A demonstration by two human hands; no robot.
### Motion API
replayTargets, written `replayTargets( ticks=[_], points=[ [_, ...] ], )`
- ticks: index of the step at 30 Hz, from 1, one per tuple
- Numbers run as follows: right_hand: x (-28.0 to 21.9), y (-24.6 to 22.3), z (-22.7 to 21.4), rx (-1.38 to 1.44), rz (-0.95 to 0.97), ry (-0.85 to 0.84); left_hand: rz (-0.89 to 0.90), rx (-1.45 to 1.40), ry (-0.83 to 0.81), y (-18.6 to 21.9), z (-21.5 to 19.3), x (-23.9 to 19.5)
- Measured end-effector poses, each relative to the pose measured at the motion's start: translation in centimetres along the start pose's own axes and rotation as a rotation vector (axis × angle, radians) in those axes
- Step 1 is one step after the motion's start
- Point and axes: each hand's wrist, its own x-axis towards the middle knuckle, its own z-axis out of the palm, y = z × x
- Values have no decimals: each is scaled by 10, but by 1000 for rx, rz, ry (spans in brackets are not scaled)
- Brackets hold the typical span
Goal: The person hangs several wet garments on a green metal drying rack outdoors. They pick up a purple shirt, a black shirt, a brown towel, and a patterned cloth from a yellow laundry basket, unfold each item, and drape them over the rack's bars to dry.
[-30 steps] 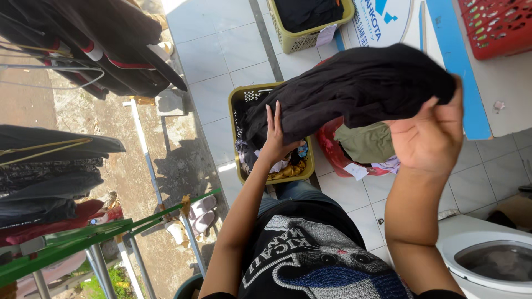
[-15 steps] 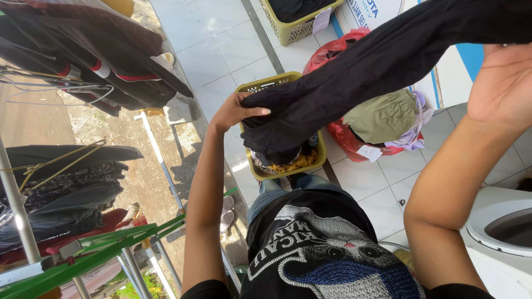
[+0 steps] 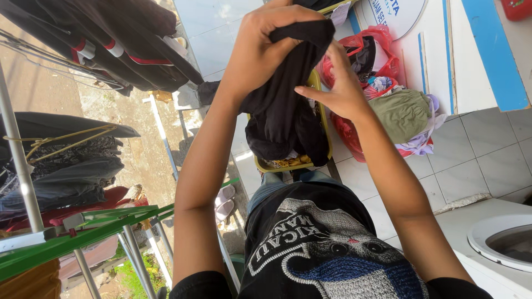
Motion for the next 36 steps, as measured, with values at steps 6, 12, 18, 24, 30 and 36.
replayTargets(
  ticks=[6, 12, 18, 24, 30, 36],
  points=[
    [24, 31, -2, 87, 94, 92, -38, 523, -139, -39, -26, -47],
    [33, 22, -71, 124, -107, 228, -158, 1182, 191, -92, -69, -96],
    [4, 32, -100, 131, 3, 322, -663, 441, 636, -74, -91, -95],
    [-24, 33, -38, -75, -196, 20, -141, 205, 108, -29, 10, -63],
    [-13, 37, 2, 6, 108, 1, -223, 89, -140, -11, 68, -37],
    [-27, 11, -51, 445, 103, -31, -319, 182, -291, -71, 76, -78]
  ],
)
